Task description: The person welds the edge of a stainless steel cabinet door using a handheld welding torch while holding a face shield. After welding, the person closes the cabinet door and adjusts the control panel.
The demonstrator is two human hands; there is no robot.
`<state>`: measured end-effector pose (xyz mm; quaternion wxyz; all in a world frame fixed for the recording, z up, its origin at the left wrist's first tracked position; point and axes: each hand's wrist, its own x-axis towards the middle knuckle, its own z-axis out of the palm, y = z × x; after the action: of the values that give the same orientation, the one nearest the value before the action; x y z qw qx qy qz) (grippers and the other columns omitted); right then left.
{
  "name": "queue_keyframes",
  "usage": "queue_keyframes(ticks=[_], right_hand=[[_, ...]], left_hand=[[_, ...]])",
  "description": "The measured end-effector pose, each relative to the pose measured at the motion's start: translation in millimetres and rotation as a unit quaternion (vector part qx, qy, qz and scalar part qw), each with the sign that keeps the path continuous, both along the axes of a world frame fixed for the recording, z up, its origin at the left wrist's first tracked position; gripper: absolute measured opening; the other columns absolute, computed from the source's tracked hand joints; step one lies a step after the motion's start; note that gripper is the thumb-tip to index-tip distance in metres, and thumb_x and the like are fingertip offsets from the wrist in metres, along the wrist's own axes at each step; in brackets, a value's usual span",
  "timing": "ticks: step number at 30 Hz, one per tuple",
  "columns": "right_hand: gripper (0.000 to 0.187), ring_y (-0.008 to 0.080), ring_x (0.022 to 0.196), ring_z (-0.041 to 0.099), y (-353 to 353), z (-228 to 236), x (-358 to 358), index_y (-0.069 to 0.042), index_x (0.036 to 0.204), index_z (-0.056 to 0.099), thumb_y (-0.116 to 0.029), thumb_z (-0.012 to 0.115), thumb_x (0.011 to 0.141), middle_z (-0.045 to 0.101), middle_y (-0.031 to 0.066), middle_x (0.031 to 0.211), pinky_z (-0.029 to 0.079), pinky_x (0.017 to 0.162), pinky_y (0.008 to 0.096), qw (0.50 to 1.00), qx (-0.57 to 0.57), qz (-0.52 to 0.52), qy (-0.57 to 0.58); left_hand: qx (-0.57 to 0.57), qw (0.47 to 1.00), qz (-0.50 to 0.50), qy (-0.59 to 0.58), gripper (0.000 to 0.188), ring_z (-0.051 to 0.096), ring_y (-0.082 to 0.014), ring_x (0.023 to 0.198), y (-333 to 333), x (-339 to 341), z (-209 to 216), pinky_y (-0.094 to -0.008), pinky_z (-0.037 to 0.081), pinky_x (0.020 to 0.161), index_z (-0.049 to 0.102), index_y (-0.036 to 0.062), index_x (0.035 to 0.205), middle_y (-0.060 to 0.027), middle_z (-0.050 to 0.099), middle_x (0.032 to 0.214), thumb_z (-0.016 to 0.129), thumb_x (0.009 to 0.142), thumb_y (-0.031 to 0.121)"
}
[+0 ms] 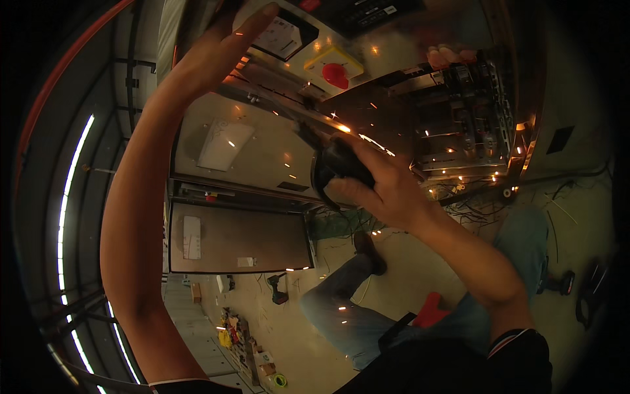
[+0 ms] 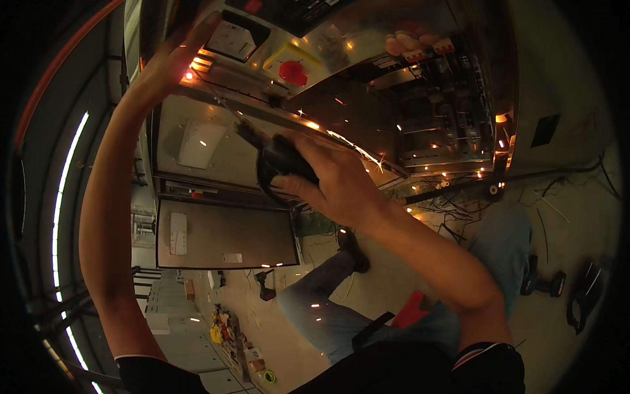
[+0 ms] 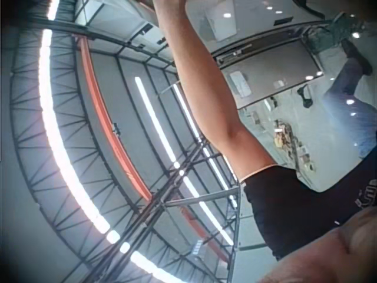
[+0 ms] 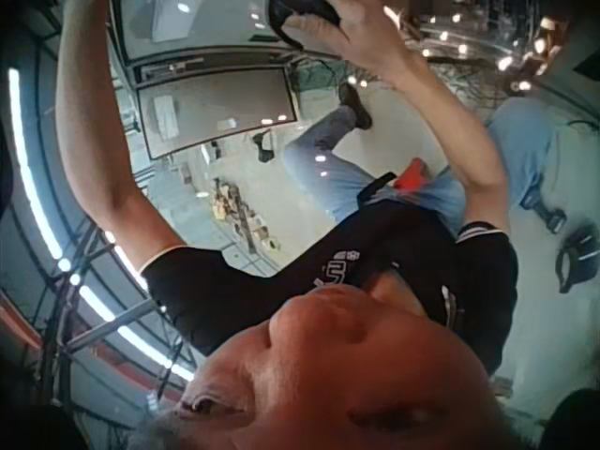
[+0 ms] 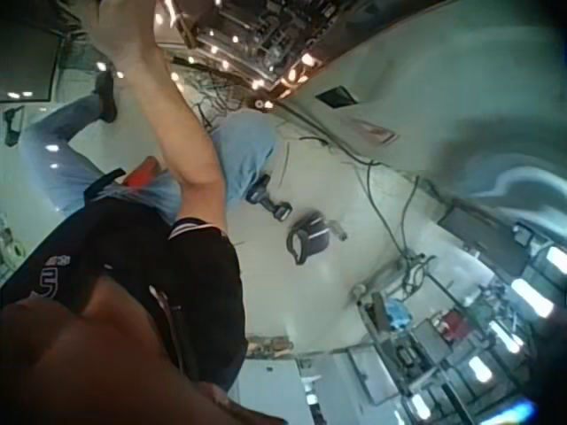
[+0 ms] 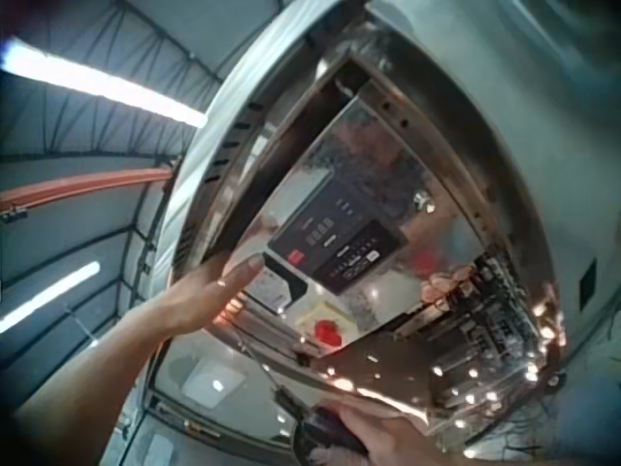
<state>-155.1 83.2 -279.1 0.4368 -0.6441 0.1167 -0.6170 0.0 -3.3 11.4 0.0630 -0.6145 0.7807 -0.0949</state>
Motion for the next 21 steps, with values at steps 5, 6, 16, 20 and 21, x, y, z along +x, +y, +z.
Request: queue_keyframes(ticks=[5, 6, 16, 20, 21], right_hand=[[0.065, 0.029, 0.096, 0.074, -1.5, 0.5, 1.2, 0.004, 0.143, 0.053, -0.036, 0.075, 0.096, 0.073, 0.0213, 0.109, 0.058, 0.081, 0.037, 0.996, 0.046, 0.073, -0.001], [0.065, 0.0253, 0.096, 0.074, -0.3, 0.2, 1.2, 0.005, 0.144, 0.053, -0.036, 0.074, 0.097, 0.073, 0.0204, 0.107, 0.057, 0.081, 0.0345, 0.993, 0.062, 0.1, 0.006], [0.063, 0.0376, 0.096, 0.075, -1.9, 0.3, 8.4, 0.003, 0.139, 0.055, -0.035, 0.077, 0.094, 0.073, 0.0249, 0.109, 0.059, 0.08, 0.0397, 0.996, 0.047, 0.072, -0.016], [0.069, 0.0396, 0.09, 0.072, -0.3, 7.7, 3.7, 0.001, 0.145, 0.053, -0.039, 0.076, 0.094, 0.073, 0.0238, 0.105, 0.058, 0.081, 0.0385, 0.993, 0.086, 0.081, 0.014], [0.068, 0.0408, 0.091, 0.072, -1.4, 3.3, 7.3, 0.003, 0.143, 0.054, -0.04, 0.076, 0.094, 0.072, 0.025, 0.107, 0.057, 0.082, 0.0386, 0.995, 0.074, 0.073, 0.009]], left_hand=[[-0.037, 0.997, 0.071, 0.006, 0.103, 0.037, -0.0422, 0.151, 3.2, 23.9, -0.7, -0.0518, 0.03, 0.123, 0.042, 0.0075, 0.159, -0.0281, 0.042, 0.159, 0.045, 0.09, 0.084], [-0.048, 0.996, 0.074, 0.005, 0.104, 0.037, -0.0424, 0.151, 4.5, 22.4, -3.1, -0.0514, 0.029, 0.123, 0.042, 0.007, 0.159, -0.0288, 0.043, 0.158, 0.045, 0.09, 0.085], [-0.063, 0.992, 0.11, -0.01, 0.111, 0.037, -0.0426, 0.15, 7.3, 3.3, -8.9, -0.049, 0.028, 0.124, 0.041, 0.0043, 0.158, -0.0295, 0.045, 0.156, 0.043, 0.087, 0.089], [-0.057, 0.993, 0.103, -0.007, 0.108, 0.035, -0.042, 0.151, 11.1, -4.3, -11.6, -0.0476, 0.027, 0.124, 0.038, 0.0041, 0.159, -0.029, 0.041, 0.158, 0.043, 0.09, 0.086], [-0.059, 0.993, 0.103, -0.009, 0.106, 0.035, -0.0418, 0.151, 10.3, -4.6, -11.2, -0.0473, 0.026, 0.124, 0.037, 0.0041, 0.16, -0.0289, 0.04, 0.159, 0.044, 0.09, 0.084]])
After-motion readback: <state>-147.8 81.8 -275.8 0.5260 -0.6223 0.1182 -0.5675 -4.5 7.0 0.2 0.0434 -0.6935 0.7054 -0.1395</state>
